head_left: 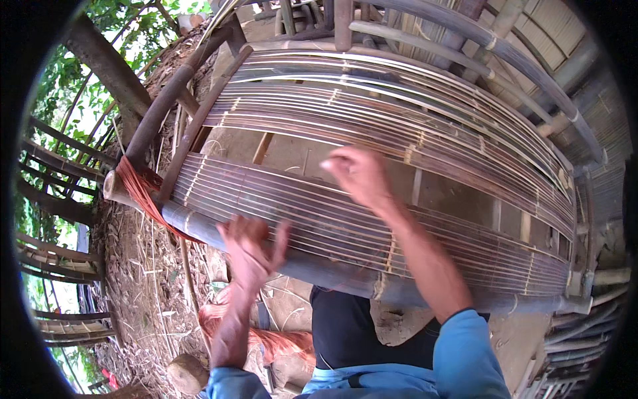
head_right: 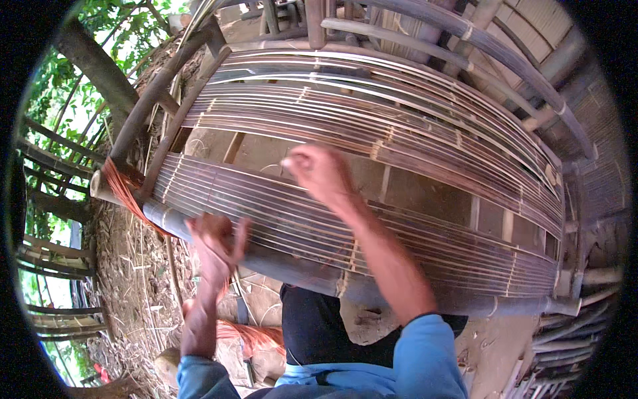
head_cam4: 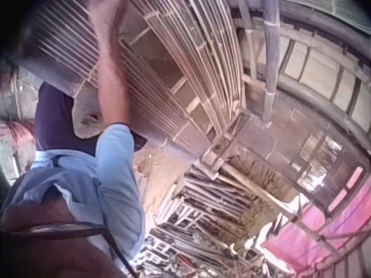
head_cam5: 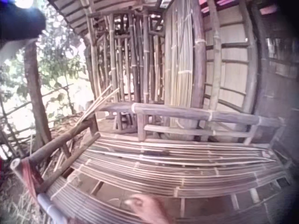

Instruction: The person is weaving and tying thin bamboo strips to secure horizontal bamboo slats onto a frame by hand.

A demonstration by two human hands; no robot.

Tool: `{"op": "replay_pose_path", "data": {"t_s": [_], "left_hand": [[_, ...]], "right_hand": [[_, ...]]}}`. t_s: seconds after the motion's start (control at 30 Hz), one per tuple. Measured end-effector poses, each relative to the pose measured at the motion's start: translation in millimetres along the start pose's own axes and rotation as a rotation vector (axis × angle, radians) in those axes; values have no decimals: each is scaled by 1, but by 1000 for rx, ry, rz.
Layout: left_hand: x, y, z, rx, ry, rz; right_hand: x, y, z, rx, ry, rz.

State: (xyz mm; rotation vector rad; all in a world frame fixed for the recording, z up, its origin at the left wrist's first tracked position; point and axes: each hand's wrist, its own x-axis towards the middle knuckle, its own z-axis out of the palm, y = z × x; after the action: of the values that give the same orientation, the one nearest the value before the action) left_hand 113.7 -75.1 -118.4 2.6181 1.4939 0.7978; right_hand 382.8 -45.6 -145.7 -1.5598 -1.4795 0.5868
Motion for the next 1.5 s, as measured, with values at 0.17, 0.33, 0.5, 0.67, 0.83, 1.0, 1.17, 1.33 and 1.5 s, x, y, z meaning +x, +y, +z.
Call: {"op": "replay_pose_path", "data": {"t_s": [0.17, 0.33, 0.5, 0.67, 0.83, 1.0, 1.17, 1.33, 1.5], "left_hand": [[-48, 106, 9, -211, -47, 72], [-67, 142, 41, -162, -117, 135], [-66, 135, -8, -752, -422, -221], [-45, 32, -99, -1048, -247, -251], [38, -49, -182, -1565, 253, -265], [126, 66, -43, -902, -256, -260], [134, 138, 168, -111, -427, 364], [123, 190, 202, -145, -581, 136], [132, 150, 163, -322, -472, 312]], "right_hand": [[-86, 50, -150, -287, 178, 199], [-146, 60, -215, -478, 99, 488], [-165, 77, -212, -524, -39, 533], [-151, 82, -214, -431, -107, 589], [-119, 84, -213, -180, -276, 476], [-95, 102, -189, -308, -292, 426], [-58, 79, -151, -375, -412, 497], [-59, 95, -151, -231, -444, 538], [-81, 84, -174, -152, -214, 412]]}}
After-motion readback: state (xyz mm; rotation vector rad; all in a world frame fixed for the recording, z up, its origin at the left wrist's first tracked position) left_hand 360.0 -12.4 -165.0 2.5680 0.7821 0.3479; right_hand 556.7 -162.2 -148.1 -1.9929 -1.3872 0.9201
